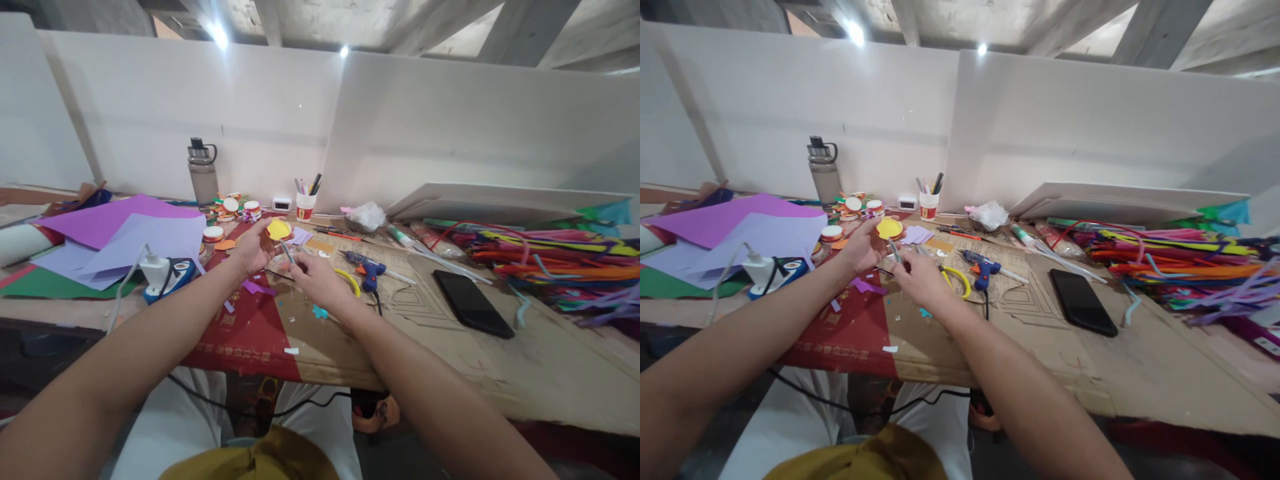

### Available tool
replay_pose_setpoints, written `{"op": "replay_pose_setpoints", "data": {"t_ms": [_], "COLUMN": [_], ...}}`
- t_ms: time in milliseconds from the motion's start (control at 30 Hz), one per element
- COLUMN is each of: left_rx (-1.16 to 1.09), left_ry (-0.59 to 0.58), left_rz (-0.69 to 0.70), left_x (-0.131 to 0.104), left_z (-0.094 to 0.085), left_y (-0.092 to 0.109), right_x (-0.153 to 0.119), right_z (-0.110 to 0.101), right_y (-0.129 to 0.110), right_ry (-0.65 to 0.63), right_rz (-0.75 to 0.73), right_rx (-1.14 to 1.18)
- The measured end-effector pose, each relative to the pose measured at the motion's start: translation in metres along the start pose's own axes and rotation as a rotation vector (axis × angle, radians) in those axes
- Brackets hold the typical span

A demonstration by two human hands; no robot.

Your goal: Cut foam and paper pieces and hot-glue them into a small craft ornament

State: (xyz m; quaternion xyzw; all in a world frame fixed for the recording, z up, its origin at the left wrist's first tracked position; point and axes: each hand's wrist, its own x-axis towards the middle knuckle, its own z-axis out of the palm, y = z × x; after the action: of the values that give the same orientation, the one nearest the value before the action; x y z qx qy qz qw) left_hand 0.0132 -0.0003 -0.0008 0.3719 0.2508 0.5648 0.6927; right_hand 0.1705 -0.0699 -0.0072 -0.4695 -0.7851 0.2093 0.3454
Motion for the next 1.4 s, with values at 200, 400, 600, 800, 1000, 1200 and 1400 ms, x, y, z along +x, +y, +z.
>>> {"op": "replay_pose_setpoints", "data": {"t_ms": [200,400,600,800,1000,1200,1400], "left_rx": [0.056,0.150,0.152,0.112,-0.025,-0.084,-0.104], "left_ry": [0.146,0.177,0.193,0.288,0.296,0.263,0.264], "left_rz": [0.001,0.078,0.103,0.157,0.179,0.095,0.021], "left_x": [0.008,0.013,0.013,0.014,0.013,0.019,0.018], "left_z": [-0.011,-0.021,-0.019,-0.019,-0.022,-0.028,-0.028], "left_y": [-0.001,0.002,0.004,0.017,0.026,0.026,0.032], "right_x": [-0.007,-0.015,-0.007,0.002,0.010,0.033,0.063], "right_z": [-0.010,-0.016,-0.017,-0.016,-0.007,0.003,0.036], "right_y": [-0.003,-0.006,0.004,0.021,0.024,0.007,0.002], "right_ry": [-0.282,-0.543,-0.256,-0.038,-0.001,-0.077,-0.049], "right_rz": [-0.068,-0.130,-0.063,0.026,0.069,0.038,-0.031], "right_rx": [-0.087,-0.081,-0.096,-0.113,-0.146,-0.325,-0.511]}}
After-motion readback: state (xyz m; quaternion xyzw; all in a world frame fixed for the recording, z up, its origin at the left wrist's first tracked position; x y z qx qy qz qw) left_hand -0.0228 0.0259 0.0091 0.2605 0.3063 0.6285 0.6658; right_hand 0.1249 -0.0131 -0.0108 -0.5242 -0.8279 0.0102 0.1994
